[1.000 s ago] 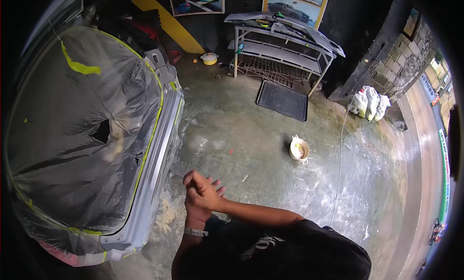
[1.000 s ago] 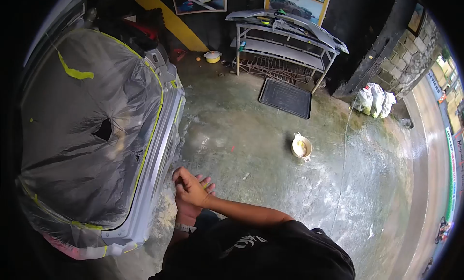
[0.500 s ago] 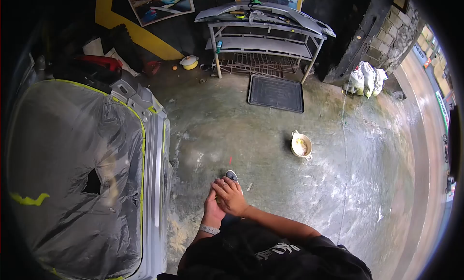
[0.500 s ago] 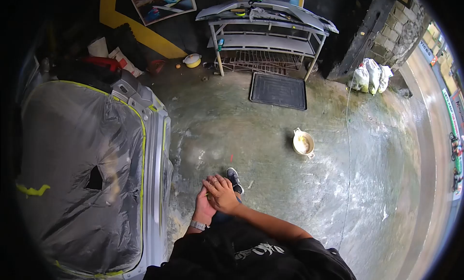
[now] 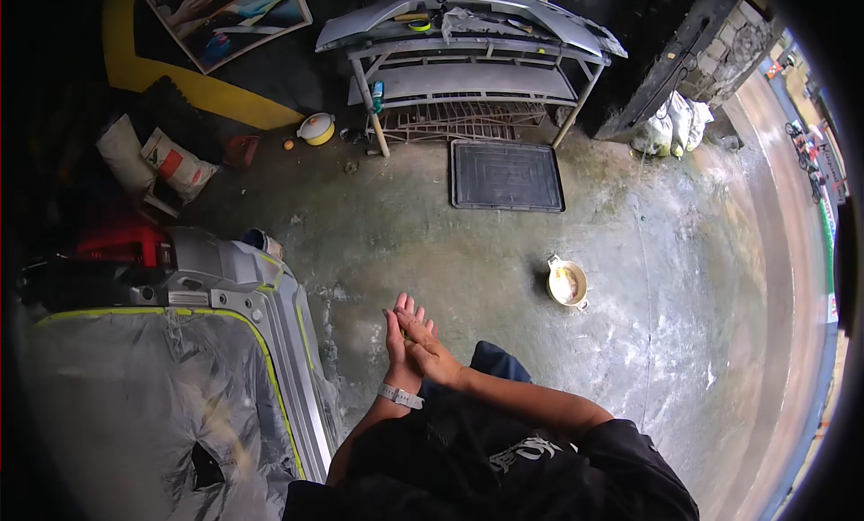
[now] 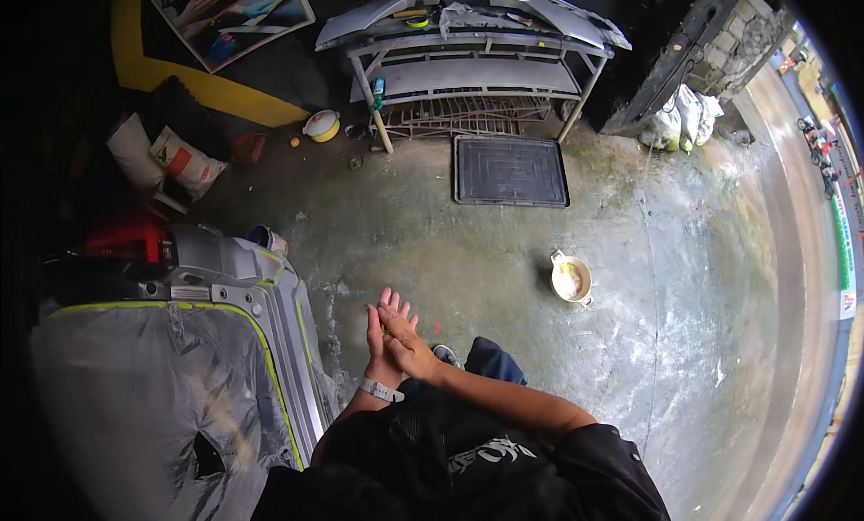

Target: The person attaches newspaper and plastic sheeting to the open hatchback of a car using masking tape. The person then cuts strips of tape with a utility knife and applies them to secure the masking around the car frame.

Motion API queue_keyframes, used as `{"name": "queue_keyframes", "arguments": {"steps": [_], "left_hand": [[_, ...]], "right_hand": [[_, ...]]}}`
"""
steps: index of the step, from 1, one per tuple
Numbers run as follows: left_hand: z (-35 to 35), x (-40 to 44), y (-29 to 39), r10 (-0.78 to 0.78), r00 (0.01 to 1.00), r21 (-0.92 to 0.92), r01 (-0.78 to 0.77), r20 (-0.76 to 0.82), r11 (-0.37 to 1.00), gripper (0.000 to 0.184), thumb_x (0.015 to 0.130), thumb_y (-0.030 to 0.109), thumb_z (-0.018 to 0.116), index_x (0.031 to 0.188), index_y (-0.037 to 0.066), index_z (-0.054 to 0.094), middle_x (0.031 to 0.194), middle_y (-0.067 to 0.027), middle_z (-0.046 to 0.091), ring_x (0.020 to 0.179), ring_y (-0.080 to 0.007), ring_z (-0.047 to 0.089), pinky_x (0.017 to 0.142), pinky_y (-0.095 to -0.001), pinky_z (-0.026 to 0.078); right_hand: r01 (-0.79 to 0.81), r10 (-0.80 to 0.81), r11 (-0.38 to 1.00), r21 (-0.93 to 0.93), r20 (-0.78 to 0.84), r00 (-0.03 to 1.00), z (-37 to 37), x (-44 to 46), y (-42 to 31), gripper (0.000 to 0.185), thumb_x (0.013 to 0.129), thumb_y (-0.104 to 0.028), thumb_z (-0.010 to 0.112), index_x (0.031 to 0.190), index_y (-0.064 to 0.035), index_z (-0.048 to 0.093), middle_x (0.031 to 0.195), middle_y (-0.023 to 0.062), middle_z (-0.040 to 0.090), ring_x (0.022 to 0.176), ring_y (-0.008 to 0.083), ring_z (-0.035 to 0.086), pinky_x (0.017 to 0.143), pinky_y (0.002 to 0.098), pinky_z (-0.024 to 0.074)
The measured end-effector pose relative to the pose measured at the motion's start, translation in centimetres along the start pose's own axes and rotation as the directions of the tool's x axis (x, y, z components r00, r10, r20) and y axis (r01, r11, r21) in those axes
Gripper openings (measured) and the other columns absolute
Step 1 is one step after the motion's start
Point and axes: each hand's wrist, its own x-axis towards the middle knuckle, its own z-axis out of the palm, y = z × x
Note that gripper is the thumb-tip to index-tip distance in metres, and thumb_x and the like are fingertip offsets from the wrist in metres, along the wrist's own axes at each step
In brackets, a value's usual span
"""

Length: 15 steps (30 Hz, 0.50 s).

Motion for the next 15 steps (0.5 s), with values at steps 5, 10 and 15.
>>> {"name": "queue_keyframes", "arguments": {"steps": [5,10,15], "left_hand": [[1.8,9.3,5.1,0.136,0.986,0.289,-0.103,-0.098,0.952,0.079,0.104,0.071,0.028,0.165,0.021,0.022,0.175,-0.0093,0.007,0.159,-0.0366,0.012,0.127,-0.0542,0.012],[1.2,21.5,8.2,0.352,0.936,0.409,-0.315,-0.018,0.857,0.076,0.107,0.067,0.028,0.164,0.018,0.026,0.173,-0.0085,0.015,0.159,-0.0305,0.016,0.127,-0.0529,0.014],[7.2,33.2,13.1,0.261,0.964,0.039,-0.264,0.051,0.964,0.074,0.11,0.06,0.026,0.165,0.011,0.019,0.173,-0.0092,0.017,0.159,-0.0274,0.017,0.127,-0.0495,0.012]], "right_hand": [[0.051,-0.056,0.991,-0.127,-0.032,0.998,-2.1,9.7,-1.1,0.074,0.104,-0.027,0.048,0.164,0.0014,0.015,0.171,0.0259,0.013,0.16,0.0391,0.009,0.128,0.0424,0.0118],[-0.054,0.054,0.996,-0.071,0.006,0.998,-7.4,21.6,0.4,0.077,0.108,-0.042,0.046,0.163,0.0041,0.016,0.17,0.0262,0.014,0.159,0.0393,0.01,0.128,0.0431,0.0112],[0.032,-0.054,0.896,-0.443,-0.036,0.998,-15.4,38.6,5.2,0.07,0.108,-0.044,0.043,0.158,0.0035,0.032,0.167,0.0248,0.026,0.158,0.0399,0.018,0.127,0.0491,0.0128]]}}
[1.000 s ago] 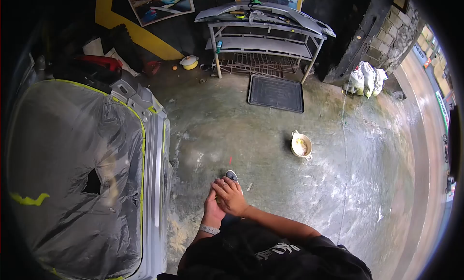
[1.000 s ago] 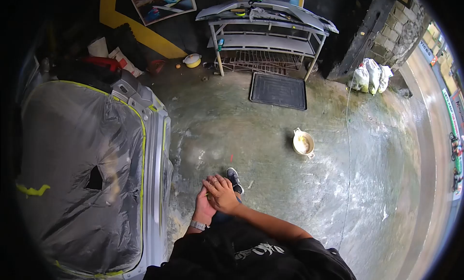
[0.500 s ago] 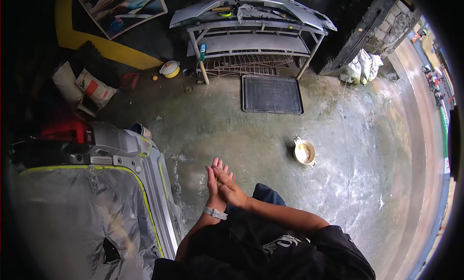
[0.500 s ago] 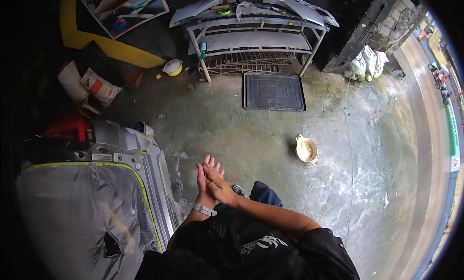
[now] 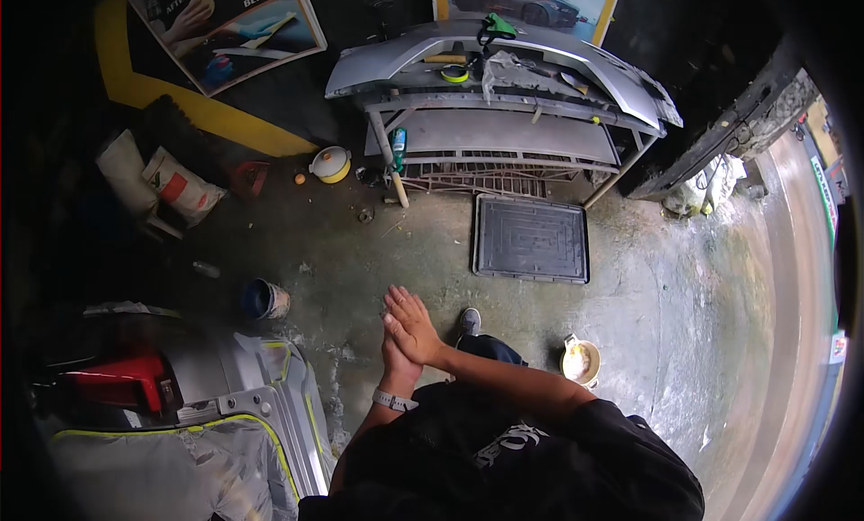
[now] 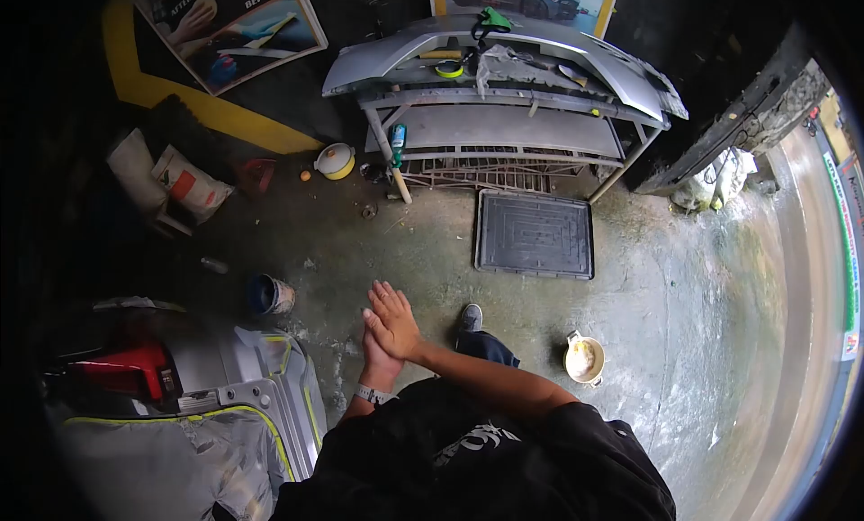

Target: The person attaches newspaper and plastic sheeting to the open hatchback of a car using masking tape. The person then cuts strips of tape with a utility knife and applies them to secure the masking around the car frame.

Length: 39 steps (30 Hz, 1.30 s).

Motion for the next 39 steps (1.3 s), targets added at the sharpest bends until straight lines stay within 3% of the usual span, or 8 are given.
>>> {"name": "queue_keyframes", "arguments": {"steps": [5,14,23,28,31,34,37,39], "left_hand": [[2.3,8.6,4.1,-0.103,0.988,-0.464,0.145,0.115,0.874,0.073,0.11,0.057,0.03,0.165,0.01,0.02,0.171,-0.0082,0.024,0.156,-0.0244,0.023,0.128,-0.0452,0.017],[-1.7,28.6,7.2,-0.092,0.938,-0.359,-0.036,-0.334,0.933,0.083,0.101,0.074,0.034,0.16,0.015,0.033,0.168,-0.0113,0.026,0.151,-0.0342,0.031,0.125,-0.0513,0.021],[-2.7,49.3,16.4,-0.245,0.892,-0.525,0.01,-0.381,0.851,0.079,0.102,0.069,0.041,0.154,0.009,0.041,0.157,-0.0116,0.042,0.135,-0.033,0.053,0.111,-0.0507,0.043],[-6.1,56.8,19.3,-0.194,0.975,-0.279,0.158,-0.106,0.947,0.054,0.104,0.047,0.059,0.14,0.007,0.056,0.137,-0.0088,0.061,0.122,-0.0248,0.06,0.103,-0.0405,0.049],[-10.6,58.4,18.4,-0.234,0.934,-0.131,0.205,-0.268,0.97,0.048,0.103,0.041,0.063,0.137,0.007,0.058,0.134,-0.0081,0.062,0.116,-0.0229,0.062,0.097,-0.0358,0.05],[-13.7,56.9,16.8,-0.278,0.847,-0.04,0.292,-0.453,0.956,0.044,0.104,0.037,0.061,0.136,0.007,0.059,0.13,-0.0081,0.064,0.113,-0.022,0.062,0.094,-0.0339,0.049],[-22.1,52.8,11.7,-0.041,0.931,0.567,0.256,-0.364,0.783,0.045,0.102,0.037,0.064,0.135,0.007,0.058,0.129,-0.0102,0.062,0.114,-0.024,0.062,0.093,-0.0376,0.05],[-21.2,50.6,11.9,-0.249,0.685,0.088,0.417,-0.685,0.905,0.041,0.101,0.03,0.065,0.135,0.006,0.057,0.127,-0.0133,0.062,0.115,-0.0269,0.063,0.092,-0.0389,0.053]], "right_hand": [[0.043,-0.036,0.936,-0.349,0.025,0.999,-5.5,13.7,6.5,0.066,0.107,-0.046,0.042,0.147,0.0058,0.048,0.16,0.0251,0.04,0.152,0.0409,0.03,0.125,0.0542,0.0179],[0.237,-0.276,0.948,0.212,0.18,0.944,-5.7,24.8,3.1,0.064,0.106,-0.04,0.047,0.15,0.0076,0.043,0.157,0.0252,0.042,0.15,0.042,0.034,0.126,0.0504,0.0183],[0.256,-0.223,0.965,-0.056,0.336,0.915,-10.0,42.5,9.4,0.064,0.085,0.0,0.064,0.147,-0.0088,0.052,0.147,0.0193,0.051,0.134,0.0393,0.052,0.109,0.0438,0.0473],[-0.16,0.156,0.987,0.032,0.111,0.981,-14.4,47.8,12.3,0.029,0.097,0.0,0.057,0.125,-0.004,0.062,0.114,0.0194,0.069,0.096,0.0339,0.073,0.082,0.0394,0.0604],[-0.212,0.207,0.977,0.008,-0.246,0.947,-20.2,48.7,16.3,0.016,0.099,-0.009,0.061,0.114,-0.0057,0.066,0.098,0.0149,0.073,0.086,0.0254,0.073,0.076,0.0376,0.0582],[-0.557,0.44,0.827,-0.079,-0.526,0.728,-30.0,50.1,22.3,0.016,0.103,-0.022,0.057,0.103,-0.0085,0.064,0.093,0.0243,0.07,0.091,0.0463,0.067,0.075,0.0513,0.0528],[-0.344,-0.058,0.839,-0.422,-0.697,0.715,-40.3,50.8,30.0,0.011,0.097,-0.008,0.058,0.103,-0.004,0.065,0.093,0.0187,0.068,0.075,0.0393,0.064,0.071,0.0432,0.0521],[-0.503,0.237,0.853,-0.141,-0.753,0.613,-45.1,51.4,32.5,0.015,0.097,-0.004,0.054,0.106,-0.0041,0.066,0.101,0.014,0.067,0.084,0.0272,0.066,0.077,0.0386,0.0526]]}}
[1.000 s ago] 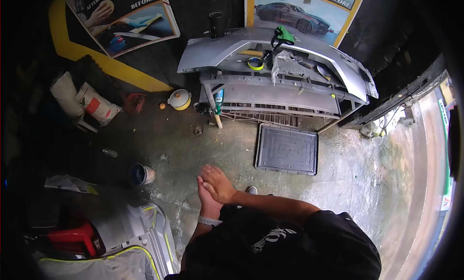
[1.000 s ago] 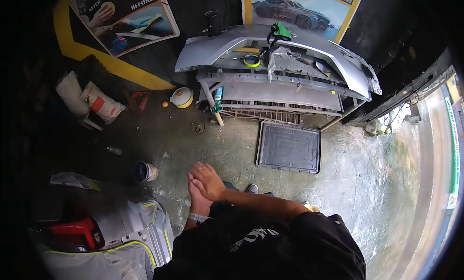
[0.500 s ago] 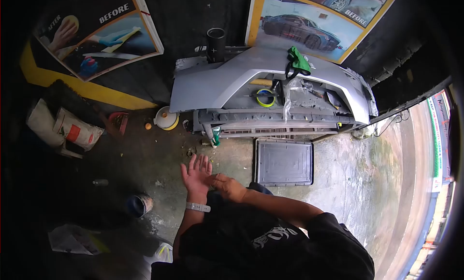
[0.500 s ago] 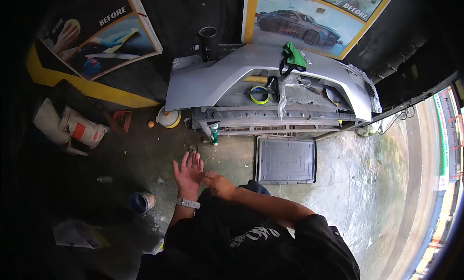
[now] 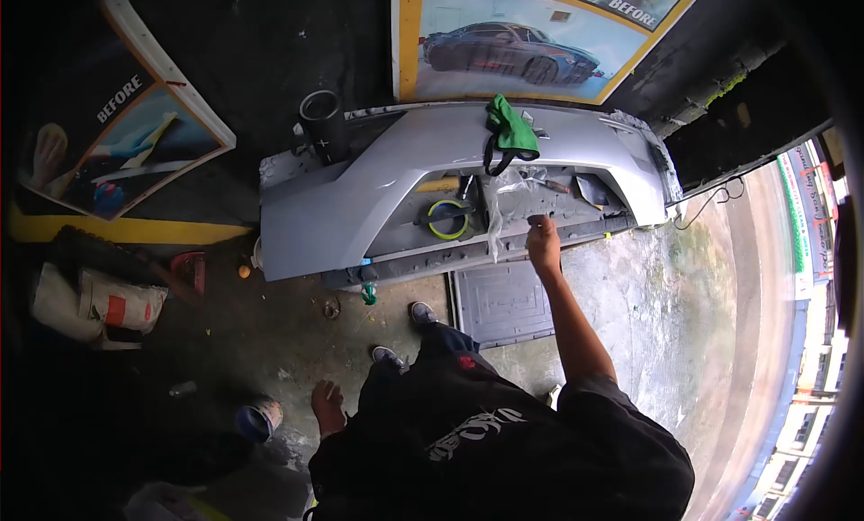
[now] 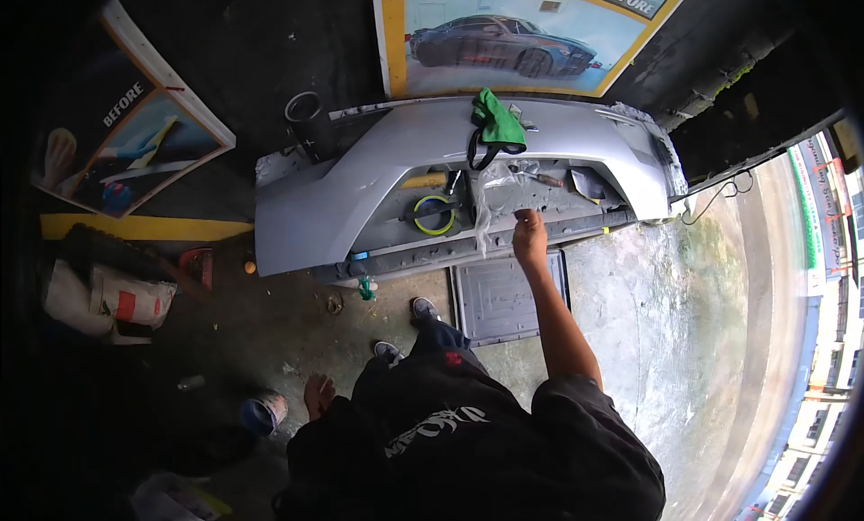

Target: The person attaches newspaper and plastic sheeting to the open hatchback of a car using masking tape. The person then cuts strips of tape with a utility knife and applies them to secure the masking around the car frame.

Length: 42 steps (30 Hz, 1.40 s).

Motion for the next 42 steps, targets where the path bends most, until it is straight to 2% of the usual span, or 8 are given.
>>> {"name": "queue_keyframes", "arguments": {"steps": [2,5,9,15,26,34,40,42], "left_hand": [[-9.3,7.1,-8.7,0.132,0.928,0.537,-0.313,0.348,0.783,0.039,0.101,0.025,0.065,0.134,0.006,0.057,0.121,-0.0145,0.064,0.108,-0.0295,0.067,0.088,-0.0387,0.055],[-7.4,4.4,-9.8,-0.037,0.992,0.638,-0.049,0.122,0.768,0.039,0.101,0.026,0.065,0.133,0.006,0.057,0.119,-0.0139,0.065,0.106,-0.0286,0.067,0.087,-0.0381,0.055],[-5.4,2.8,-10.7,-0.077,0.994,0.669,0.007,0.075,0.743,0.038,0.101,0.026,0.065,0.132,0.006,0.058,0.118,-0.013,0.066,0.103,-0.0275,0.068,0.085,-0.0372,0.055],[-4.3,2.5,-12.8,-0.021,0.996,0.651,-0.041,0.087,0.758,0.036,0.101,0.026,0.065,0.13,0.006,0.059,0.115,-0.0117,0.068,0.099,-0.0257,0.069,0.083,-0.0359,0.054],[11.9,-7.9,-3.1,0.152,0.987,0.411,-0.115,-0.057,0.904,0.038,0.102,0.027,0.061,0.136,0.01,0.061,0.122,-0.0066,0.069,0.103,-0.0199,0.068,0.08,-0.034,0.052],[23.7,-15.4,6.8,0.376,0.851,0.046,-0.421,0.367,0.906,0.039,0.102,0.019,0.061,0.137,0.002,0.062,0.127,-0.0085,0.069,0.118,-0.0173,0.064,0.099,-0.0324,0.049],[19.7,-20.1,5.5,0.593,0.798,-0.265,-0.552,0.107,0.791,0.018,0.099,0.005,0.064,0.115,-0.001,0.069,0.096,-0.0045,0.074,0.092,-0.0125,0.069,0.089,-0.0281,0.052],[16.2,-22.7,3.8,0.636,0.771,-0.25,-0.62,-0.017,0.744,0.017,0.099,0.005,0.064,0.114,-0.001,0.069,0.093,-0.0052,0.074,0.088,-0.0128,0.07,0.086,-0.0288,0.054]], "right_hand": [[-0.08,0.08,0.997,0.014,-0.008,0.997,-0.3,3.7,1.3,0.016,0.098,-0.003,0.051,0.107,-0.0031,0.064,0.099,0.0119,0.066,0.089,0.0212,0.065,0.08,0.0372,0.0523],[0.056,-0.039,0.994,0.092,-0.173,0.984,0.9,6.9,2.3,0.016,0.099,-0.001,0.049,0.107,-0.0035,0.064,0.102,0.0139,0.066,0.088,0.0272,0.065,0.079,0.0397,0.0524],[0.312,-0.327,0.944,-0.103,-0.212,0.921,1.9,6.5,-2.1,0.015,0.097,0.001,0.054,0.108,-0.0049,0.062,0.109,0.0189,0.064,0.094,0.041,0.062,0.084,0.047,0.052],[0.653,-0.607,0.743,-0.144,0.265,0.749,6.2,3.3,-9.5,0.045,0.082,-0.025,0.074,0.12,-0.0041,0.063,0.12,0.0144,0.063,0.112,0.0349,0.056,0.098,0.0476,0.0423],[0.75,-0.584,0.641,-0.166,0.528,0.616,11.8,3.7,-10.2,0.03,0.077,-0.011,0.062,0.106,-0.0047,0.062,0.108,0.0164,0.06,0.105,0.0337,0.057,0.091,0.046,0.0466],[0.4,-0.653,0.742,0.539,0.443,0.615,12.6,-9.0,-17.1,0.029,0.082,0.007,0.053,0.109,-0.0025,0.055,0.1,0.0166,0.054,0.09,0.0356,0.056,0.079,0.0448,0.0499],[-0.306,-0.344,0.854,0.421,0.898,0.275,16.3,-22.1,-21.7,0.022,0.089,-0.002,0.06,0.111,-0.002,0.054,0.102,0.0151,0.055,0.09,0.0275,0.059,0.077,0.0412,0.0499],[-0.063,-0.525,0.837,0.543,0.831,0.187,15.2,-24.6,-24.1,0.023,0.09,-0.006,0.061,0.112,-0.0013,0.056,0.104,0.0135,0.056,0.093,0.0251,0.059,0.081,0.039,0.0496]]}}
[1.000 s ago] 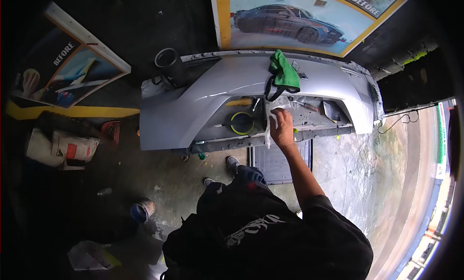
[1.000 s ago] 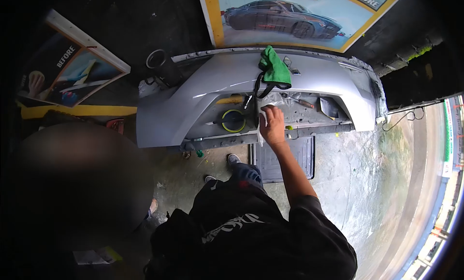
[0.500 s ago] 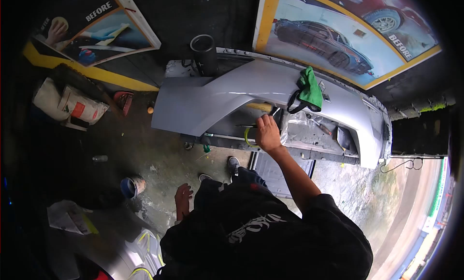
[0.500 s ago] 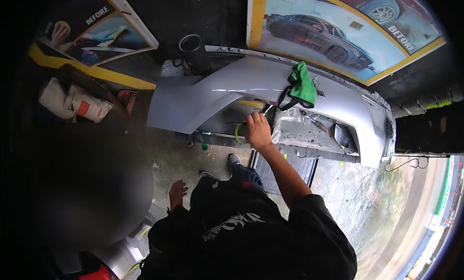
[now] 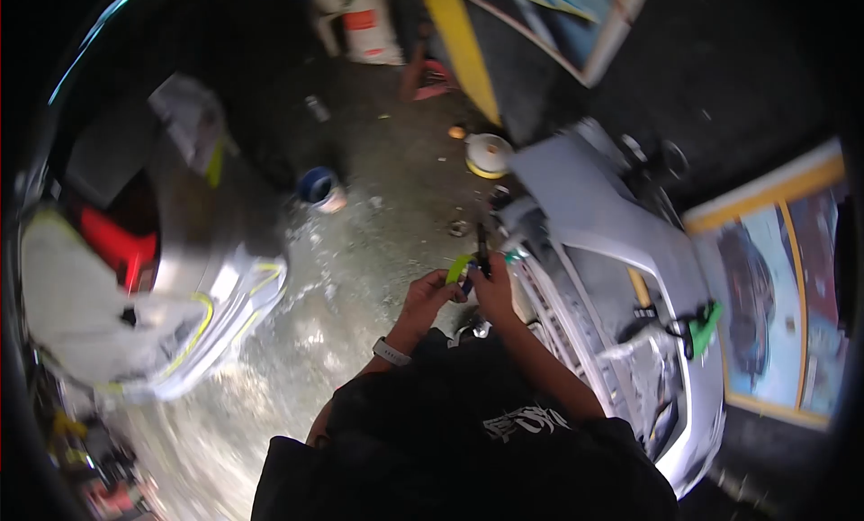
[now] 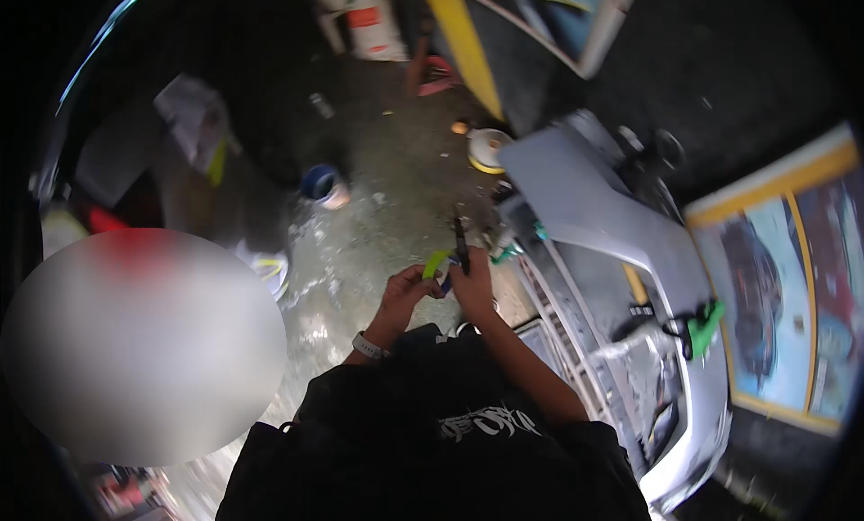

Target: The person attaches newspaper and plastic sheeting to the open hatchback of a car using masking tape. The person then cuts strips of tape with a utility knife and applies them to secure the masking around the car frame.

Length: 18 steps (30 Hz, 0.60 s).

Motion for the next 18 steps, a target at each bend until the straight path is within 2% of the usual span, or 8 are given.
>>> {"name": "queue_keyframes", "arguments": {"steps": [1,4,5,6,7,9,13,18], "left_hand": [[-2.3,-1.6,-0.4,0.03,0.996,0.068,-0.024,-0.089,0.997,0.017,0.098,0.005,0.065,0.114,-0.001,0.068,0.09,-0.0058,0.074,0.085,-0.0133,0.07,0.084,-0.0292,0.056],[-9.7,-7.6,-2.6,0.253,0.926,0.265,-0.178,-0.28,0.947,0.019,0.096,0.006,0.07,0.114,0.002,0.068,0.089,-0.0065,0.074,0.086,-0.0127,0.072,0.079,-0.0312,0.059],[-11.2,-10.5,-1.3,0.302,0.889,0.402,-0.151,-0.344,0.903,0.019,0.095,0.007,0.071,0.113,0.002,0.067,0.088,-0.0055,0.073,0.085,-0.0128,0.072,0.079,-0.0313,0.058],[-13.0,-13.2,-1.0,0.34,0.85,0.382,-0.182,-0.402,0.906,0.017,0.095,0.005,0.071,0.111,0.001,0.066,0.086,-0.0047,0.072,0.084,-0.0122,0.071,0.078,-0.0309,0.058],[-14.4,-16.2,0.4,0.417,0.784,0.432,-0.212,-0.461,0.877,0.017,0.095,0.006,0.071,0.111,0.002,0.066,0.082,-0.0056,0.071,0.081,-0.0113,0.069,0.075,-0.032,0.056],[-18.3,-22.0,0.9,0.305,0.742,0.486,0.032,-0.597,0.873,0.015,0.095,0.004,0.069,0.11,0.001,0.066,0.086,-0.0065,0.071,0.082,-0.0119,0.066,0.076,-0.0327,0.054],[-25.2,-32.1,-2.2,0.349,0.587,0.429,-0.004,-0.73,0.903,0.013,0.099,0.007,0.066,0.11,0.0,0.066,0.09,-0.005,0.071,0.083,-0.0122,0.066,0.08,-0.0327,0.054],[-29.8,-44.7,-1.6,0.395,0.41,0.33,-0.224,-0.822,0.917,0.02,0.102,0.006,0.063,0.122,0.002,0.061,0.108,-0.0073,0.07,0.094,-0.0158,0.07,0.088,-0.0345,0.056]], "right_hand": [[0.131,-0.131,0.991,0.018,0.065,0.989,1.9,0.3,0.6,0.028,0.09,-0.009,0.062,0.116,-0.0011,0.058,0.105,0.0112,0.056,0.097,0.0217,0.057,0.086,0.0352,0.0478],[-0.057,-0.033,0.981,0.186,0.446,0.894,8.8,-0.4,-2.5,0.033,0.094,-0.012,0.064,0.125,-0.0025,0.067,0.101,0.0032,0.059,0.096,0.0157,0.056,0.088,0.0317,0.0461],[0.134,-0.189,0.981,0.141,0.532,0.825,12.4,-1.1,-3.9,0.031,0.094,-0.015,0.068,0.122,-0.0017,0.07,0.098,0.0052,0.062,0.093,0.0175,0.06,0.086,0.0322,0.0474],[0.374,-0.271,0.927,-0.025,0.646,0.714,15.7,-1.6,-4.2,0.027,0.094,-0.014,0.073,0.121,-0.0078,0.071,0.098,0.0031,0.066,0.089,0.0159,0.063,0.082,0.0326,0.0507],[0.466,-0.341,0.885,0.015,0.701,0.626,19.7,-3.5,-5.7,0.022,0.093,-0.013,0.073,0.114,-0.0068,0.072,0.096,0.0057,0.066,0.088,0.0184,0.064,0.081,0.0332,0.0507],[0.563,-0.404,0.823,0.068,0.767,0.498,26.5,-7.6,-6.9,0.012,0.092,-0.01,0.075,0.102,-0.005,0.071,0.093,0.0092,0.065,0.086,0.0226,0.064,0.079,0.0352,0.0505],[0.524,-0.416,0.828,0.199,0.845,0.336,37.7,-16.2,-6.4,0.014,0.092,-0.01,0.075,0.093,-0.0047,0.063,0.089,0.0074,0.059,0.081,0.0221,0.061,0.076,0.0369,0.0487],[0.498,-0.385,0.831,0.247,0.903,0.193,49.2,-25.6,-5.8,0.015,0.094,-0.013,0.073,0.092,-0.0045,0.06,0.09,0.0108,0.059,0.083,0.0277,0.061,0.077,0.0404,0.0491]]}}
